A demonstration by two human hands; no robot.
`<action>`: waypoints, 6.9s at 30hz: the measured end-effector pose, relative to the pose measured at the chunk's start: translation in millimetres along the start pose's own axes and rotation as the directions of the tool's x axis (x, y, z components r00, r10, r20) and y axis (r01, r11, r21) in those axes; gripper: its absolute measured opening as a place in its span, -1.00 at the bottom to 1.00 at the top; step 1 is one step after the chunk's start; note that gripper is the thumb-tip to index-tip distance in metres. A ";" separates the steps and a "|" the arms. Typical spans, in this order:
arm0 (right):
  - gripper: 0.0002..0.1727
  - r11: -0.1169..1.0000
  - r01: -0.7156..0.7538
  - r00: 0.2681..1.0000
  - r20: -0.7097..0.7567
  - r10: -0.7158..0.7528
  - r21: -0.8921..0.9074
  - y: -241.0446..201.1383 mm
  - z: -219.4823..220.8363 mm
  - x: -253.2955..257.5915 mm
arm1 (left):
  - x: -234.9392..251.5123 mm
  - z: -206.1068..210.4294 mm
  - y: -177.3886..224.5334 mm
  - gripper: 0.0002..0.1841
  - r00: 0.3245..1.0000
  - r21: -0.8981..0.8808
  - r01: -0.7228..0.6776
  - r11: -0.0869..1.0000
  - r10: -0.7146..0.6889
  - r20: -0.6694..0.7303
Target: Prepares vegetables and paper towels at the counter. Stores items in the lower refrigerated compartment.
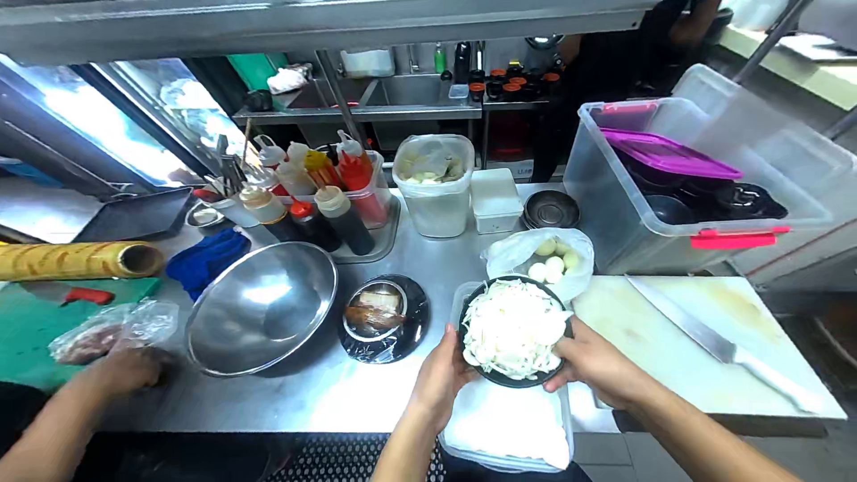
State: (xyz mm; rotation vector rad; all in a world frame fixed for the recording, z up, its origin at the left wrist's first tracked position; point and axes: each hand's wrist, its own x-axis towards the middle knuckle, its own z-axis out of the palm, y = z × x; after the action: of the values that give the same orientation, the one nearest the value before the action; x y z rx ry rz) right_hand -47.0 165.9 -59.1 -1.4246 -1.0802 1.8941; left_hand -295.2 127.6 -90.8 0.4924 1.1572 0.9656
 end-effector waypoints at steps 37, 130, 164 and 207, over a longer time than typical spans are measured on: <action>-0.15 0.619 0.603 0.713 -0.008 -0.701 -0.503 97.3 -8.2 0.0 | 29.5 -37.7 -50.3 -0.13 0.925 0.340 -0.367 0.866 0.303 0.228; -0.40 0.537 0.472 0.767 0.025 -0.641 -0.699 103.1 -9.7 -21.7 | 8.3 -46.5 -89.1 0.23 0.712 0.807 -0.584 -0.086 0.423 0.560; -0.41 0.042 0.482 0.777 0.405 -0.481 -0.875 135.9 21.1 21.0 | 4.1 -29.0 -108.3 0.02 0.736 0.847 -0.481 -0.224 0.422 0.530; 0.25 -0.091 0.515 0.846 0.522 -0.109 -0.852 127.4 13.2 5.5 | -2.3 -25.5 -100.9 -0.04 0.857 0.796 -0.435 -0.421 0.079 0.510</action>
State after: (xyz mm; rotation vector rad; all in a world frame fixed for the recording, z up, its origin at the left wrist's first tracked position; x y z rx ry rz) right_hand -54.9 97.8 -167.4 -1.1189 -3.0503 0.6508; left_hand -280.7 69.1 -175.7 2.4733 1.4207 -0.1265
